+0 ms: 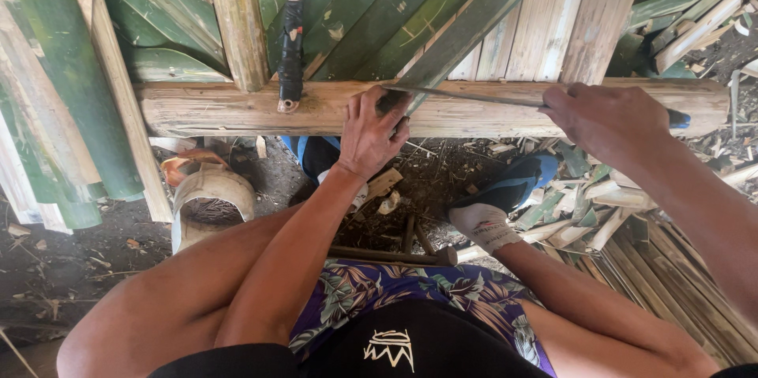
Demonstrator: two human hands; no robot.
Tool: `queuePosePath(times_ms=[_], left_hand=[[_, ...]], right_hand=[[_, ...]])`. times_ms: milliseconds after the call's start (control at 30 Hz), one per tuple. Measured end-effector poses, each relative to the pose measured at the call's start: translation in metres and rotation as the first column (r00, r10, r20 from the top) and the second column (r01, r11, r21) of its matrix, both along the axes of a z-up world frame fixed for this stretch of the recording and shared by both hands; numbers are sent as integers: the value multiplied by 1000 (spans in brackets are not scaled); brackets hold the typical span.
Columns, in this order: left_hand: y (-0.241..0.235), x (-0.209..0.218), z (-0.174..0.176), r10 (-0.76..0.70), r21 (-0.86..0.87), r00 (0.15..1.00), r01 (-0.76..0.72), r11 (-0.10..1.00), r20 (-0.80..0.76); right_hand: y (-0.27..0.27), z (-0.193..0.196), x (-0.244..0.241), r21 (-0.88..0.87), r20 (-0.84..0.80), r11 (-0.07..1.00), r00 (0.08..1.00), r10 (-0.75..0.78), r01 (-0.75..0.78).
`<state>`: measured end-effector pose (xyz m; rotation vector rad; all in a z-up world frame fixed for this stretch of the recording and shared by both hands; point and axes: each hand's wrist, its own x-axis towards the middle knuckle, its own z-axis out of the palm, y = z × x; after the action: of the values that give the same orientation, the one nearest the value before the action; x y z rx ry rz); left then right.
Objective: The person uses a machete to split bamboo strips and a hammer to nail them onto a wooden frame, constructing a roof. They repeatedly cut bamboo, position the strips, and hammer nails to secure them in place.
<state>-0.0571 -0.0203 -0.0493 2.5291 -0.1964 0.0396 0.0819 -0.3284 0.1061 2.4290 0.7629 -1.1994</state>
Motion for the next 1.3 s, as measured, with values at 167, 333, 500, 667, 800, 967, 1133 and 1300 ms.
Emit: queuePosePath(times_ms=[167, 333, 500, 667, 800, 967, 1133, 1300], left_hand=[[1, -1, -2, -10, 6, 1000, 10, 1000, 5], [3, -1, -1, -15, -11, 999, 15, 1000, -31], [3, 2, 4, -22, -10, 999, 21, 1000, -33], [23, 63, -6, -211, 96, 945, 242, 966, -249], [-21, 194, -11, -738, 461, 595, 583, 669, 318], [-118, 246, 51, -921, 692, 100, 691, -207, -375], [-176, 170, 101, -949, 518, 192, 855, 36, -250], [-182, 64, 97, -634, 61, 672, 703, 709, -383]], right_hand=[[-5, -10, 3, 34, -16, 999, 1000, -19, 20], [-42, -34, -1, 140, 84, 989, 996, 38, -49], [-109, -53, -25, 122, 165, 992, 986, 7, -28], [-170, -28, -66, 68, 271, 981, 943, -195, 183], [-173, 17, -107, 275, 411, 871, 769, -490, 408], [-163, 20, -168, 584, 360, 603, 492, -793, 544], [-156, -8, -251, 743, 143, 106, -3, -990, 660], [-121, -51, -260, 937, -197, -226, -132, -972, 265]])
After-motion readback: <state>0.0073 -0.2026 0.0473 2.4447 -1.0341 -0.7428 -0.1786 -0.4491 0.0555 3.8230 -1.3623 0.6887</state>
